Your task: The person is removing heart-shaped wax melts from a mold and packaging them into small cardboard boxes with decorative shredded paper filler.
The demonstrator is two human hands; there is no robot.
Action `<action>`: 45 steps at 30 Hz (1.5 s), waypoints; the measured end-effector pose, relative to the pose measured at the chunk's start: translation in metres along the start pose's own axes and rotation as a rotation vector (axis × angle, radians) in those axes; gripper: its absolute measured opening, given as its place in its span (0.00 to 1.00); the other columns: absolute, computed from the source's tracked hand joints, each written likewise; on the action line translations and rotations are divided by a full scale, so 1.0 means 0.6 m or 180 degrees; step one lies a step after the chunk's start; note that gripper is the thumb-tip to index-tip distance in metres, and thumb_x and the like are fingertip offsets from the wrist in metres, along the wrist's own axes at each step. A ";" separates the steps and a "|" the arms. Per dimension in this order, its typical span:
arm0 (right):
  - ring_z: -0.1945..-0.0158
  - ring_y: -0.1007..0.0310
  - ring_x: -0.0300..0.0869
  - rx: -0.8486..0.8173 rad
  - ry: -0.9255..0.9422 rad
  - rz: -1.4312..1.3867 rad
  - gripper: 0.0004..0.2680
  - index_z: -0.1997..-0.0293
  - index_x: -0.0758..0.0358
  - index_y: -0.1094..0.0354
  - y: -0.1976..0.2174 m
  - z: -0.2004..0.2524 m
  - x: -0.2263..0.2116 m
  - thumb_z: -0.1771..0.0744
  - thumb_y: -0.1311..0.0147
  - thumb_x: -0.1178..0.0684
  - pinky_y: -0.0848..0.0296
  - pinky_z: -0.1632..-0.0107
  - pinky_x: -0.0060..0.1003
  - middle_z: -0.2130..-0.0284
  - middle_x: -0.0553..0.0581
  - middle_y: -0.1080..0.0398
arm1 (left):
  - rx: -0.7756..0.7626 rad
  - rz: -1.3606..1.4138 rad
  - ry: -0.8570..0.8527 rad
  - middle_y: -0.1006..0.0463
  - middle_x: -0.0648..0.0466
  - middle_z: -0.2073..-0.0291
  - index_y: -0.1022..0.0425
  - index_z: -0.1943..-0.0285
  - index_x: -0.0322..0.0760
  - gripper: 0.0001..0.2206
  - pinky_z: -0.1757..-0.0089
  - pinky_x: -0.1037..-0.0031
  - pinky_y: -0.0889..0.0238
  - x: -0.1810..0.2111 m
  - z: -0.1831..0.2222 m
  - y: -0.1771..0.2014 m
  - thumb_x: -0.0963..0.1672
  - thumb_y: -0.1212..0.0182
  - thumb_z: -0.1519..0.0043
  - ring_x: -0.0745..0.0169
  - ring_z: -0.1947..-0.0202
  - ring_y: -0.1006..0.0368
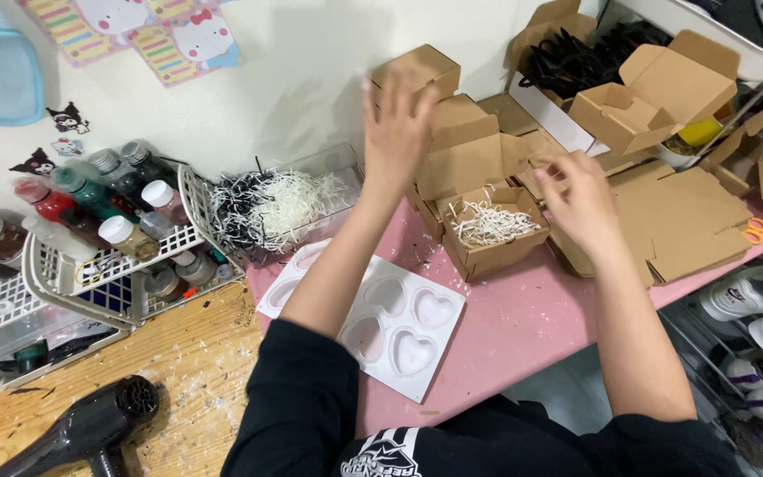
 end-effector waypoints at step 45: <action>0.65 0.20 0.49 -0.2042 -0.0701 -0.0359 0.16 0.48 0.60 0.28 -0.187 0.277 -0.129 0.39 0.36 0.49 0.23 0.58 0.41 0.66 0.58 0.20 | -0.2636 0.0714 0.2284 0.24 0.41 0.49 0.26 0.44 0.36 0.16 0.52 0.47 0.35 -0.207 0.459 0.047 0.49 0.47 0.33 0.39 0.46 0.28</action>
Point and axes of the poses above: each hand's wrist, its own z-axis away from the middle knuckle, its own y-axis out of the back of the hand, x = y × z, the point moved 7 cm from there along -z, towards the middle knuckle
